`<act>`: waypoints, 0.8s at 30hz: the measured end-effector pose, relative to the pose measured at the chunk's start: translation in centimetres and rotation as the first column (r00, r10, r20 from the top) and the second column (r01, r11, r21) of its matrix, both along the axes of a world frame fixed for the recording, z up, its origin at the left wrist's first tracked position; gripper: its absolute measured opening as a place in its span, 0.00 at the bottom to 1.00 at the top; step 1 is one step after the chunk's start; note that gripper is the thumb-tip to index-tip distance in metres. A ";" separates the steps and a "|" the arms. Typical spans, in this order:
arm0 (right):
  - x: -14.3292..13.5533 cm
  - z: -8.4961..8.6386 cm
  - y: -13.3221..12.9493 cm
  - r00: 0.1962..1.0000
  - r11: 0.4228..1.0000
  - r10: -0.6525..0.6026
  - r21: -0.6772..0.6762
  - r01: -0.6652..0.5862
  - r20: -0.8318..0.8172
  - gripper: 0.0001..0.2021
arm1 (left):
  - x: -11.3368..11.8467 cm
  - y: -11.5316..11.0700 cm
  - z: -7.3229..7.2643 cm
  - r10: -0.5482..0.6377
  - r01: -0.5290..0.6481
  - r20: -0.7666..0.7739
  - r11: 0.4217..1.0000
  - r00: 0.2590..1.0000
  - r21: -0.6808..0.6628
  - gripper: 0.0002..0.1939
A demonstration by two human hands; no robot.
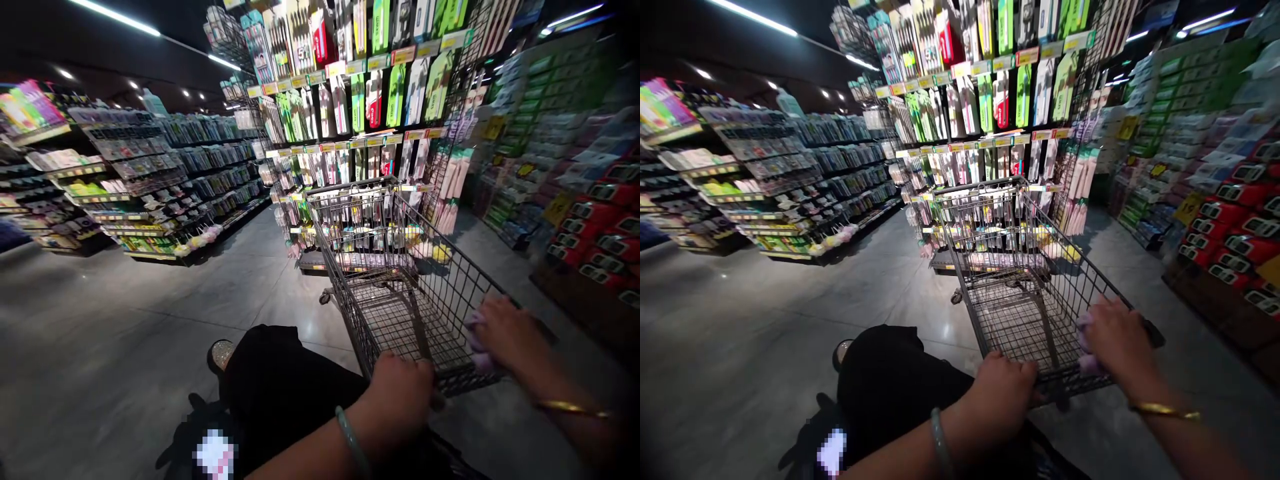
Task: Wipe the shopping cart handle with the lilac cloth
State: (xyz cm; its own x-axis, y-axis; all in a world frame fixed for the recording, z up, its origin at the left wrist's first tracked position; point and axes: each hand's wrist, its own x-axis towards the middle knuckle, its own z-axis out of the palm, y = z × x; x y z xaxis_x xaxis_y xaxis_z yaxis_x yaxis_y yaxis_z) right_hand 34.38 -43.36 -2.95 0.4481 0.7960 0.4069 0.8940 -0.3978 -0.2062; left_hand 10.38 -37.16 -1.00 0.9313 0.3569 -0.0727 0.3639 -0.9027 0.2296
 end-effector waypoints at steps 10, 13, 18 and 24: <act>-9.5 0.2 2.4 0.872 0.881 0.455 -0.048 -0.470 -0.179 0.07 | -2.7 2.8 -0.6 0.000 -0.007 0.038 0.983 0.999 0.182 0.11; -7.2 -0.1 2.0 0.888 0.888 0.437 -0.084 -0.451 -0.146 0.08 | -3.5 3.4 -0.6 0.024 -0.035 0.058 0.980 0.998 0.197 0.12; -10.6 0.2 3.5 0.851 0.856 0.517 0.059 -0.514 -0.085 0.12 | -5.2 5.2 -0.2 0.076 -0.080 0.029 0.975 0.997 0.209 0.11; -16.4 0.4 6.6 0.753 0.745 0.654 0.111 -0.658 0.070 0.15 | -9.2 8.9 1.6 0.198 -0.180 -0.045 0.950 0.979 0.255 0.10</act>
